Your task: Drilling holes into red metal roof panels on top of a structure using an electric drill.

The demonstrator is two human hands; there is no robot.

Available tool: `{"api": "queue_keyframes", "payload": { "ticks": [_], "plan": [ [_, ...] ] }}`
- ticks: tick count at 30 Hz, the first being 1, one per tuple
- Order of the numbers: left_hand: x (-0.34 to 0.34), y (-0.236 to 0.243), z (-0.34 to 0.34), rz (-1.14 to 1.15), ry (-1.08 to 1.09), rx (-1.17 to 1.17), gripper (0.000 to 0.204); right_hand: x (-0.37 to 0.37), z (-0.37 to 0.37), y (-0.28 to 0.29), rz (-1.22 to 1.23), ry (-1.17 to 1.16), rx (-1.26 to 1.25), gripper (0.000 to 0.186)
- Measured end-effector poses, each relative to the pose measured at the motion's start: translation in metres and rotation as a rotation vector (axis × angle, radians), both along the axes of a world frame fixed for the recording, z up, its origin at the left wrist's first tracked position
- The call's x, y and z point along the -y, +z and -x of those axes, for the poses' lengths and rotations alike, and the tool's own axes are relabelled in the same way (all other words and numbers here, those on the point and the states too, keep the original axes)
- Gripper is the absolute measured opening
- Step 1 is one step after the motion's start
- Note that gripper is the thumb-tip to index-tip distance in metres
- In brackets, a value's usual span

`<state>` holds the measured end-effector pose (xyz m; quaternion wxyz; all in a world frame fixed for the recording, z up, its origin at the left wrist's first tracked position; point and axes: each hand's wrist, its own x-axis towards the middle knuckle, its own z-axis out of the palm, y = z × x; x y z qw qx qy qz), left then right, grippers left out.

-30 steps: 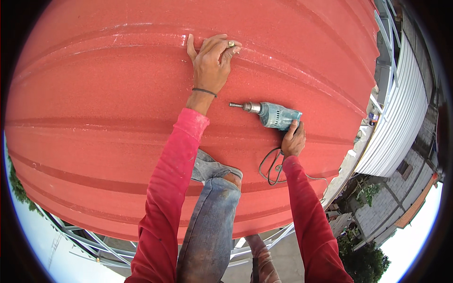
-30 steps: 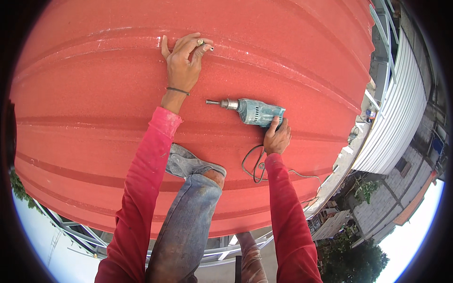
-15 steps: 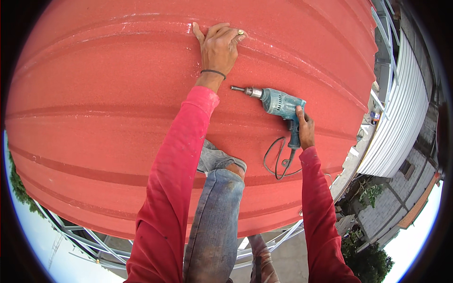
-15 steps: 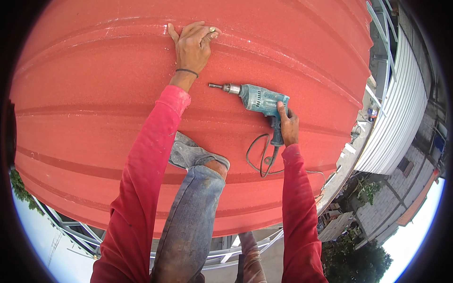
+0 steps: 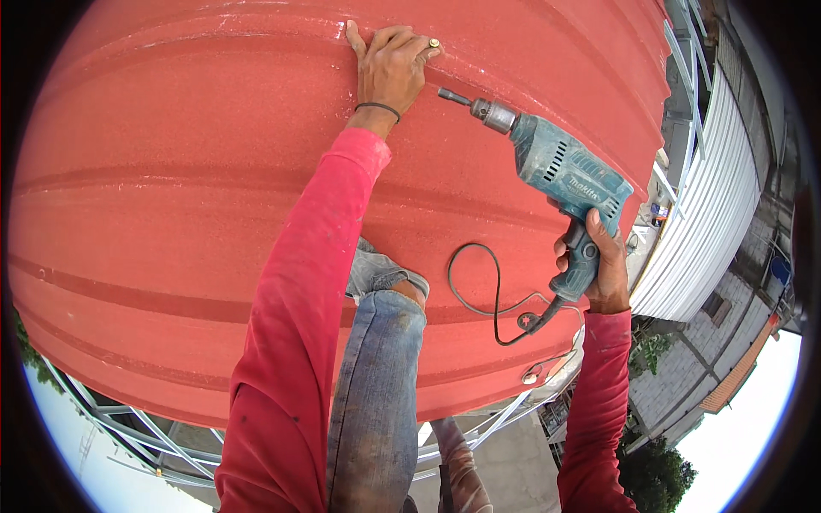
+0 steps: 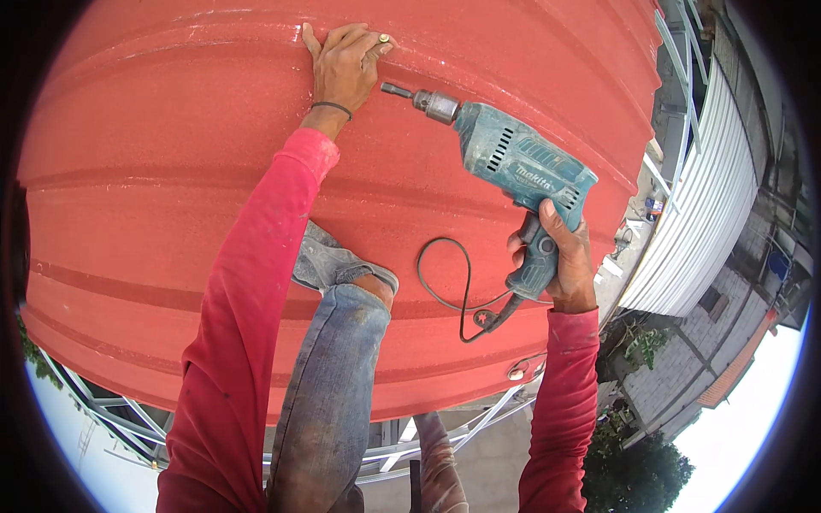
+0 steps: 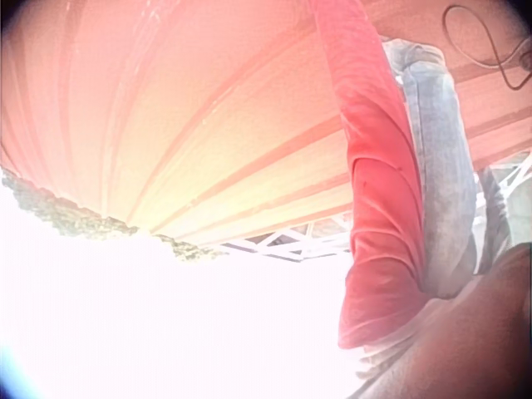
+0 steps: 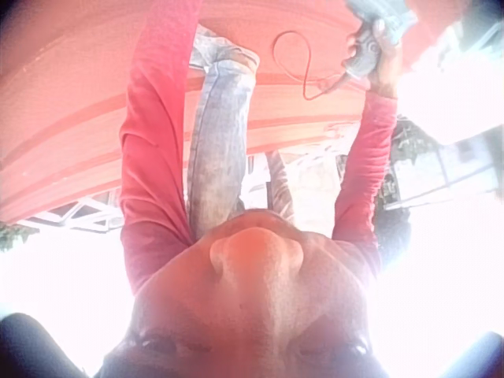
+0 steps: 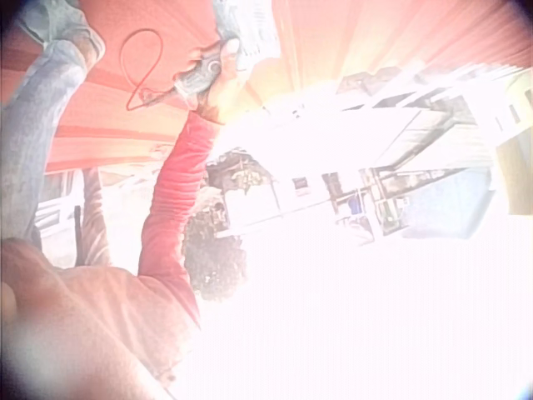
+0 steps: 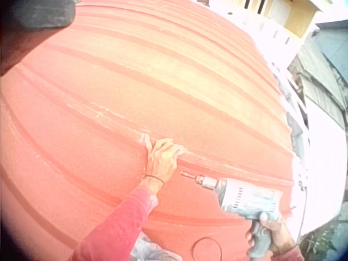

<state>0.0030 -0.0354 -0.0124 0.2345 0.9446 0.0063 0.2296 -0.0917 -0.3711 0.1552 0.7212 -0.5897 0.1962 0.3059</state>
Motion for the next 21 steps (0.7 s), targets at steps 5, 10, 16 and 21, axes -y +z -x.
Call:
{"api": "queue_keyframes", "payload": {
  "ticks": [5, 10, 16, 21],
  "plan": [
    [0.007, -0.005, 0.001, 0.015, 0.011, 0.017, 0.014, -0.039, -0.071, 0.065, 0.32, 0.167, 0.378, 0.046],
    [0.007, -0.003, 0.001, 0.012, 0.027, 0.054, 0.008, -0.081, -0.112, 0.112, 0.605, 0.429, 0.577, 0.047],
    [0.009, -0.002, 0.003, 0.045, 0.019, -0.008, 0.01, -0.111, -0.126, 0.122, 0.776, 0.668, 0.695, 0.047],
    [0.005, -0.003, 0.002, 0.043, 0.018, 0.007, 0.01, -0.124, -0.138, 0.128, 0.86, 0.733, 0.784, 0.043]
  ]
}}
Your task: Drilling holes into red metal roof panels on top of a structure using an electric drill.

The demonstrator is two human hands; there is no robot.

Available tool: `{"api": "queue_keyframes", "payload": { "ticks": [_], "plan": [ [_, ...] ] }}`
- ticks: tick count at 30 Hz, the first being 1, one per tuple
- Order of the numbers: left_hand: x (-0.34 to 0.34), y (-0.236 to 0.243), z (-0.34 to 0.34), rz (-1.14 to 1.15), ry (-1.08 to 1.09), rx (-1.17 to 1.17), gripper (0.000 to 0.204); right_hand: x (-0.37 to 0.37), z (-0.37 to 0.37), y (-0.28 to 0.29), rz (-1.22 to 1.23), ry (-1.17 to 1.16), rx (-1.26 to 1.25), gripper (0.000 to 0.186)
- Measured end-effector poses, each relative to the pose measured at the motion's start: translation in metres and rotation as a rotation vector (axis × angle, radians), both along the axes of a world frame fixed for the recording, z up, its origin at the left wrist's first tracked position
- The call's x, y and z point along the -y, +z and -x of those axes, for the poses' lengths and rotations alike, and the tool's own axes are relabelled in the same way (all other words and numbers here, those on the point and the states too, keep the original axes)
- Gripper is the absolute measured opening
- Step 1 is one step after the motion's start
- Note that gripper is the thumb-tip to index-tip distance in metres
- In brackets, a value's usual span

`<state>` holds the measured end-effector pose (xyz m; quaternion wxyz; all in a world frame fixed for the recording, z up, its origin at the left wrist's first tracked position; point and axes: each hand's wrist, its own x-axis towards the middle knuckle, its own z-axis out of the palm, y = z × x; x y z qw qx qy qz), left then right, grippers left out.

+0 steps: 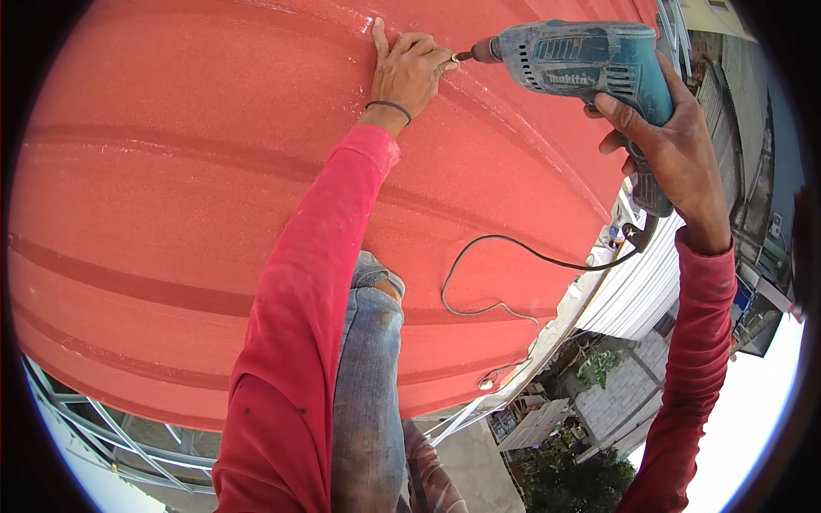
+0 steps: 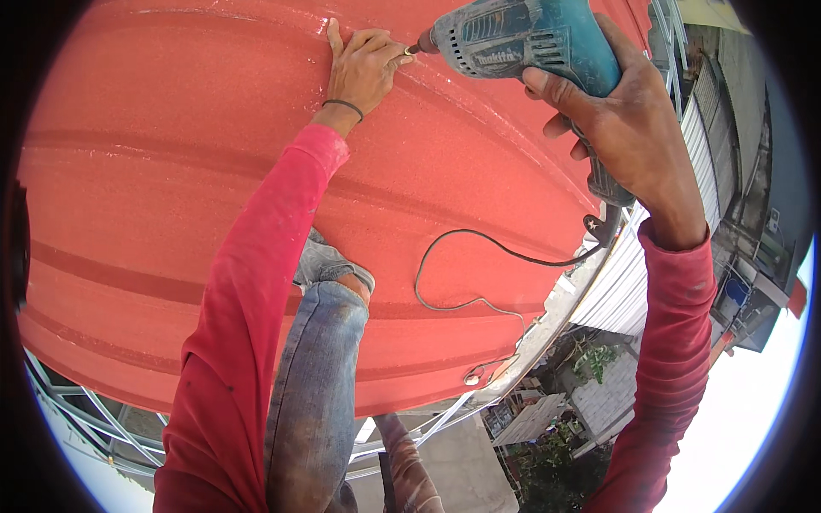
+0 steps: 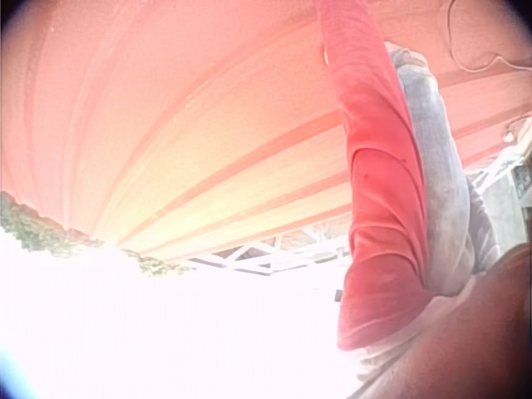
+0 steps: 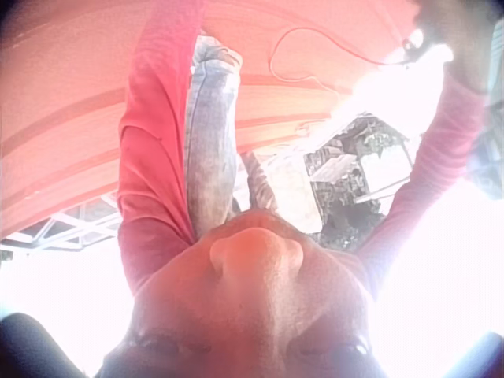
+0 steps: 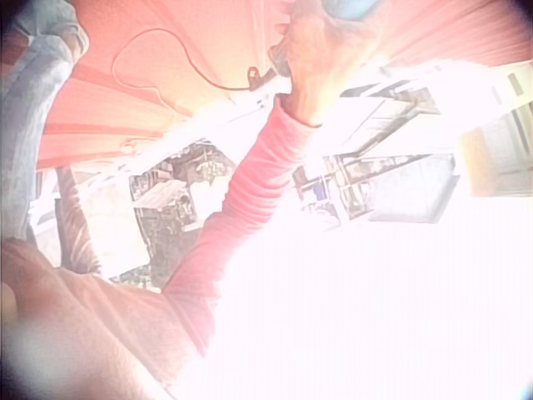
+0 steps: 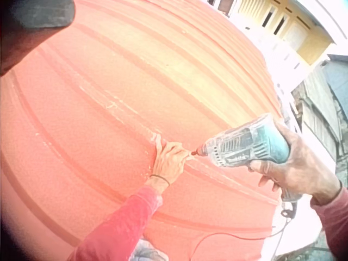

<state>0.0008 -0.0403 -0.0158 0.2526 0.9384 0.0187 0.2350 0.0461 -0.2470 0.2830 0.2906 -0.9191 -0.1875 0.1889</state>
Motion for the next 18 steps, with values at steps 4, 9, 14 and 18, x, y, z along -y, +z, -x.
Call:
{"api": "queue_keyframes", "payload": {
  "ticks": [4, 9, 14, 18],
  "plan": [
    [0.004, -0.001, 0.001, -0.006, 0.002, -0.015, 0.009, -0.003, -0.017, 0.005, 0.118, 0.098, -0.041, 0.077],
    [0.004, 0.0, 0.0, -0.052, 0.001, 0.001, 0.008, -0.052, -0.018, 0.034, 0.418, 0.126, -0.066, 0.053],
    [-0.002, -0.008, 0.0, -0.001, -0.019, 0.043, 0.008, -0.061, -0.025, 0.036, 0.398, 0.233, 0.011, 0.066],
    [-0.001, 0.004, 0.003, -0.059, -0.051, -0.091, 0.026, -0.07, -0.029, 0.046, 0.342, 0.345, -0.113, 0.069]
  ]
}}
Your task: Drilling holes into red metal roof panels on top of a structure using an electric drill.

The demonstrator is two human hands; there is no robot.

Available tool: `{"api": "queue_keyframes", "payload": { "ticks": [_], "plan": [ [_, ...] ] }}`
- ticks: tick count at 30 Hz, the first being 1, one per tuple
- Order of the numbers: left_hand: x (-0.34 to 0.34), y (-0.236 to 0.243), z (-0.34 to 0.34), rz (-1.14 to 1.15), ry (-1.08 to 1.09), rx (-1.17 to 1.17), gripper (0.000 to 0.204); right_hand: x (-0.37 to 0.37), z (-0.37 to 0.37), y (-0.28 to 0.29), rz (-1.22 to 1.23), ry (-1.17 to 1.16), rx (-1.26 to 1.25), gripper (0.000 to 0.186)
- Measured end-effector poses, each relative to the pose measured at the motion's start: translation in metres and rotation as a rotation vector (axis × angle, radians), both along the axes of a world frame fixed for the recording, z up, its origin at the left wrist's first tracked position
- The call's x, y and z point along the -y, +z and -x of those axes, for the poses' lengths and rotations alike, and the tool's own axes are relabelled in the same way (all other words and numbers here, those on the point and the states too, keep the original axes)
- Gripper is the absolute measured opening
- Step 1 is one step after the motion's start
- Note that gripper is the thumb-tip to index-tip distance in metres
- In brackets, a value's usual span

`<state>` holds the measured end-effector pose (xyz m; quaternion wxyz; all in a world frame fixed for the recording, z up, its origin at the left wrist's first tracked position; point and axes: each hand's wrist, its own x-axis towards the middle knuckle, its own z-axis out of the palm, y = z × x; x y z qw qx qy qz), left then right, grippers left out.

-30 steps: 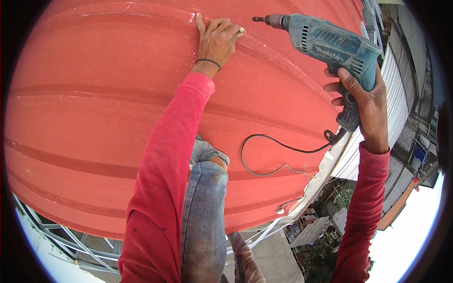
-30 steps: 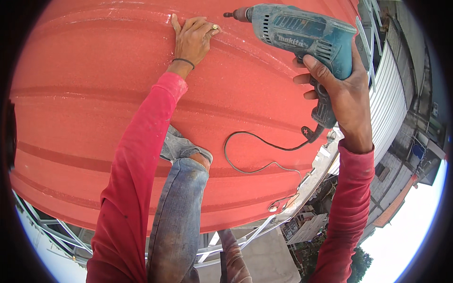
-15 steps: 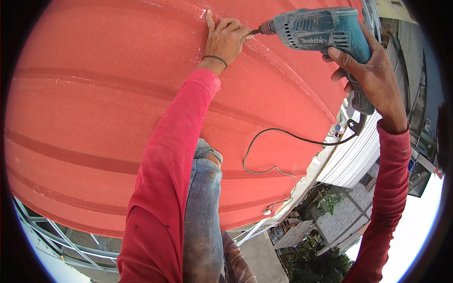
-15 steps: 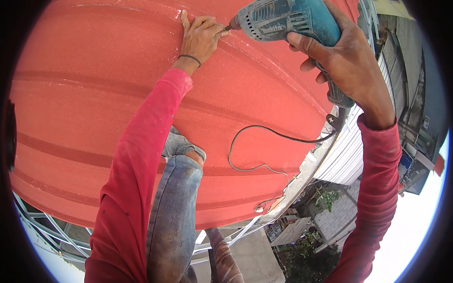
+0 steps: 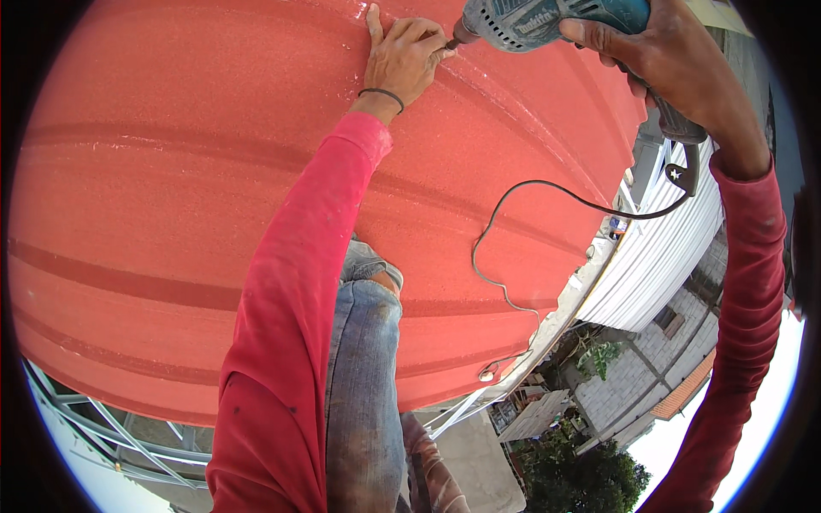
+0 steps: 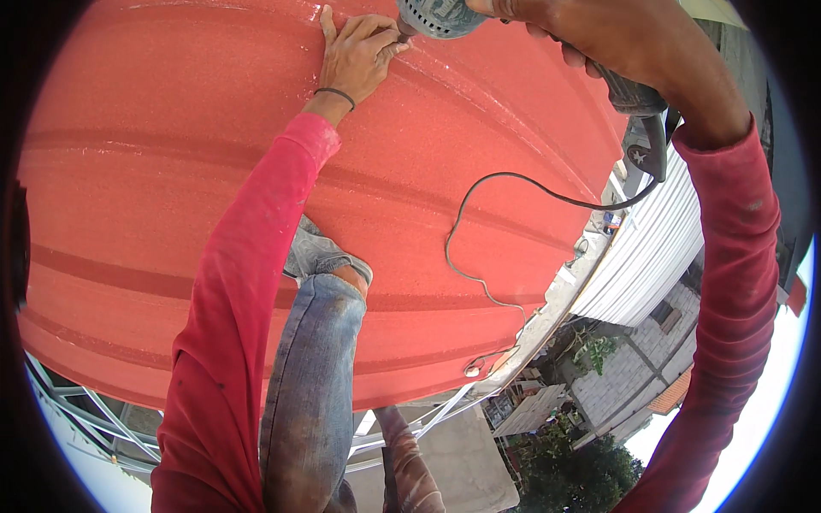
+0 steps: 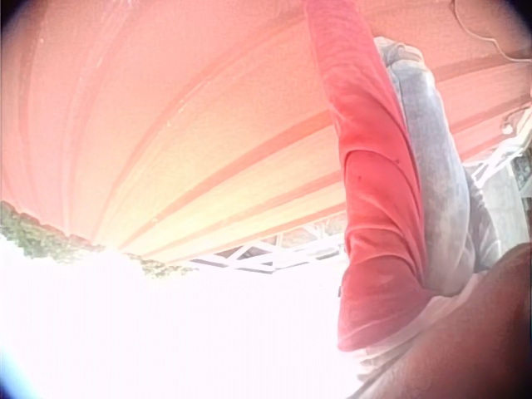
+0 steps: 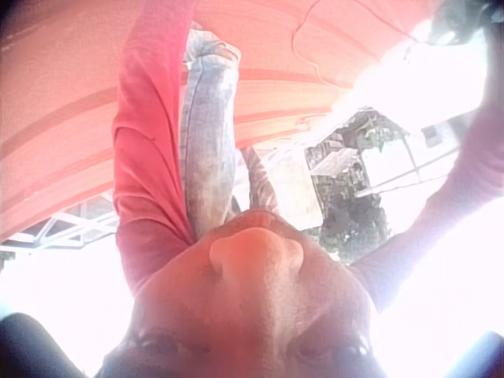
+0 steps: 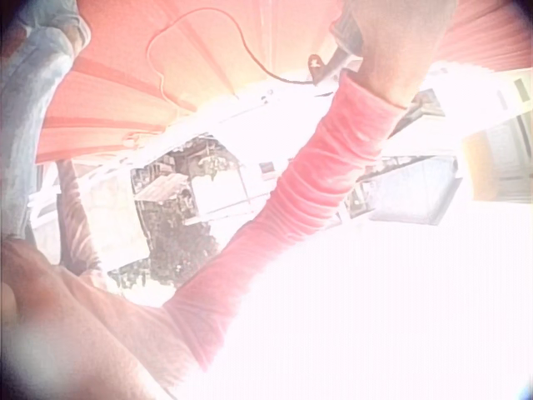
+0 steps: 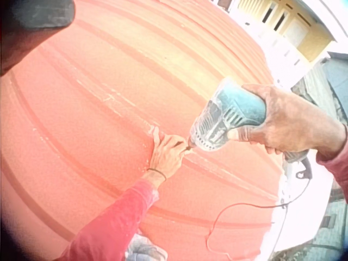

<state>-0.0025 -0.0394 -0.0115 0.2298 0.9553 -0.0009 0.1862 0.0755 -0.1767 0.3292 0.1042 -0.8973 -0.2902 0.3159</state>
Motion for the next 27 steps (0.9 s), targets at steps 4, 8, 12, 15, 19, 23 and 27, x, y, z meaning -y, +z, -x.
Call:
{"api": "queue_keyframes", "payload": {
  "ticks": [4, 8, 12, 15, 19, 23, 27],
  "plan": [
    [-0.003, 0.005, -0.001, 0.072, -0.001, 0.179, 0.008, 0.004, 0.026, -0.023, 0.046, 0.204, 0.494, 0.063],
    [-0.005, 0.002, -0.002, 0.116, 0.001, 0.149, 0.007, 0.006, 0.023, -0.022, 0.006, 0.145, 0.369, 0.062],
    [-0.003, -0.001, -0.005, 0.105, 0.008, 0.166, 0.01, -0.002, 0.007, -0.01, -0.045, -0.029, 0.051, 0.064],
    [-0.002, 0.0, -0.002, 0.142, 0.006, 0.103, 0.012, -0.018, 0.019, -0.014, 0.182, -0.123, 0.218, 0.061],
    [-0.005, -0.001, 0.0, 0.092, 0.019, 0.131, 0.014, -0.001, 0.007, -0.021, 0.04, 0.03, 0.149, 0.06],
    [0.006, 0.009, -0.007, 0.072, 0.053, 0.084, 0.015, 0.008, 0.028, -0.048, -0.169, 0.459, 0.711, 0.057],
    [0.0, 0.001, -0.006, 0.123, 0.046, 0.094, 0.017, 0.01, 0.028, -0.027, -0.017, 0.167, 0.403, 0.052]
  ]
}}
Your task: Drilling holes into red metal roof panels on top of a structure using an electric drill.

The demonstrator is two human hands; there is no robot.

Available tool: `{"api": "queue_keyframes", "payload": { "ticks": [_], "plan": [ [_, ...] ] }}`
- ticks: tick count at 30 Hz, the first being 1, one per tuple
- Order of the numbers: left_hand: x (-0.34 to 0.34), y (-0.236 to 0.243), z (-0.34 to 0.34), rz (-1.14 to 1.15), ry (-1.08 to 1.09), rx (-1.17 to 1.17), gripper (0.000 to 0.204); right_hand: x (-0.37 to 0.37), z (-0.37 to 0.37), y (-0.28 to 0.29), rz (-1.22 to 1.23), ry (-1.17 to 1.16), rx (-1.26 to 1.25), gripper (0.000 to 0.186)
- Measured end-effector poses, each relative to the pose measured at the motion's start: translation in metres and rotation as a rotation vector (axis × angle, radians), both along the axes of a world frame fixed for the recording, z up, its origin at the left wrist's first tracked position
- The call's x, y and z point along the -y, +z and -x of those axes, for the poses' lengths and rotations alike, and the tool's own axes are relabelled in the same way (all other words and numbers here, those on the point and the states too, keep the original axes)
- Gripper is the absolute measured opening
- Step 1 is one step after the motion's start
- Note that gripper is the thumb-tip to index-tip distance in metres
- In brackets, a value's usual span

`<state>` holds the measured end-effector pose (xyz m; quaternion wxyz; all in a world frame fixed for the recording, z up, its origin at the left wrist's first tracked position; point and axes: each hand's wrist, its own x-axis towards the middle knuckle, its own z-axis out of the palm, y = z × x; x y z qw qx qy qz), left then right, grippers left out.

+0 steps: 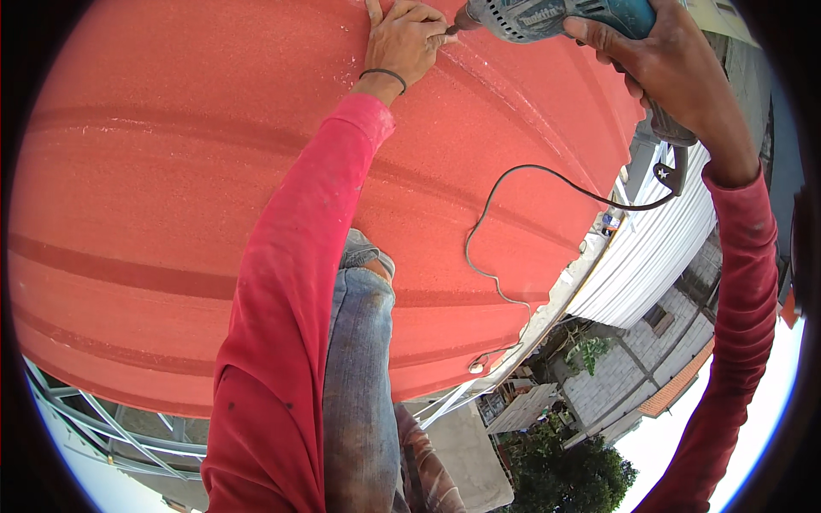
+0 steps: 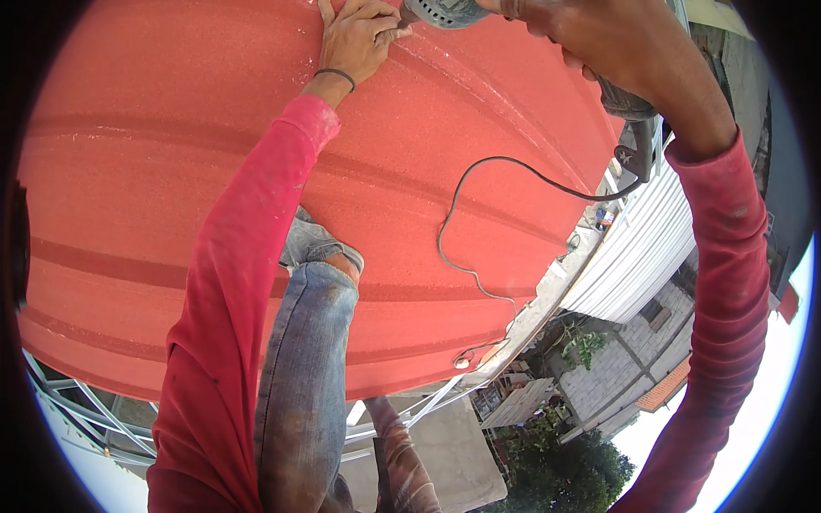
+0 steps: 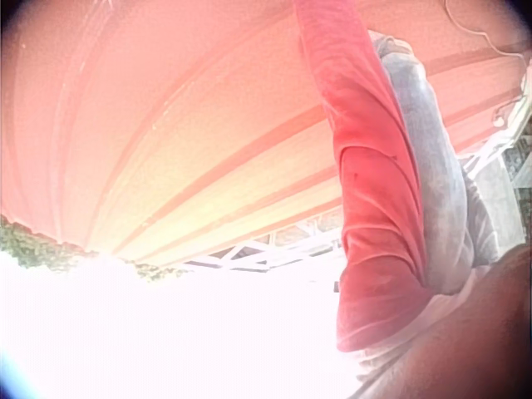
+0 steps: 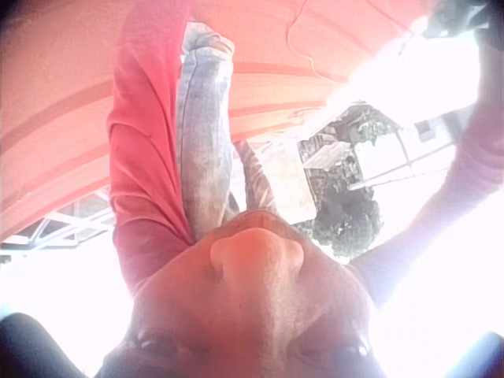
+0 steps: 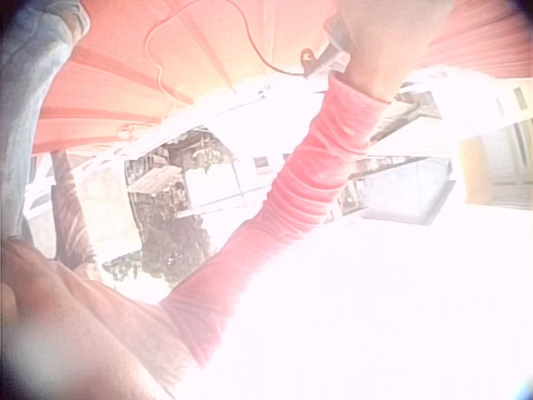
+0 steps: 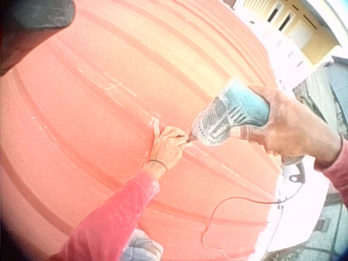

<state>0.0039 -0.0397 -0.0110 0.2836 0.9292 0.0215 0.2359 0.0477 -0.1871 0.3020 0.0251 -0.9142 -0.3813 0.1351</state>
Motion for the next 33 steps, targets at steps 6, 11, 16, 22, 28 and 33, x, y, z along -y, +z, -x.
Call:
{"api": "queue_keyframes", "payload": {
  "ticks": [6, 11, 16, 22, 28, 33],
  "plan": [
    [-0.002, -0.002, -0.001, 0.009, -0.002, 0.005, 0.018, -0.005, -0.017, 0.005, 0.031, -0.203, -0.231, 0.049],
    [0.0, -0.003, 0.0, 0.023, -0.007, -0.018, 0.017, -0.003, -0.008, 0.002, 0.022, 0.023, -0.047, 0.048],
    [-0.001, -0.002, 0.001, 0.025, 0.002, -0.007, 0.016, -0.01, -0.005, 0.004, 0.047, 0.043, -0.059, 0.047],
    [0.001, -0.003, 0.0, -0.043, -0.001, 0.029, 0.017, -0.012, 0.006, -0.001, -0.031, 0.11, -0.012, 0.051],
    [0.002, -0.003, -0.002, -0.032, 0.006, 0.044, 0.016, -0.006, 0.009, -0.014, -0.041, 0.121, 0.202, 0.054],
    [-0.001, 0.0, 0.002, -0.049, 0.001, -0.013, 0.014, -0.005, -0.019, -0.01, 0.051, -0.106, -0.154, 0.052]
  ]
}}
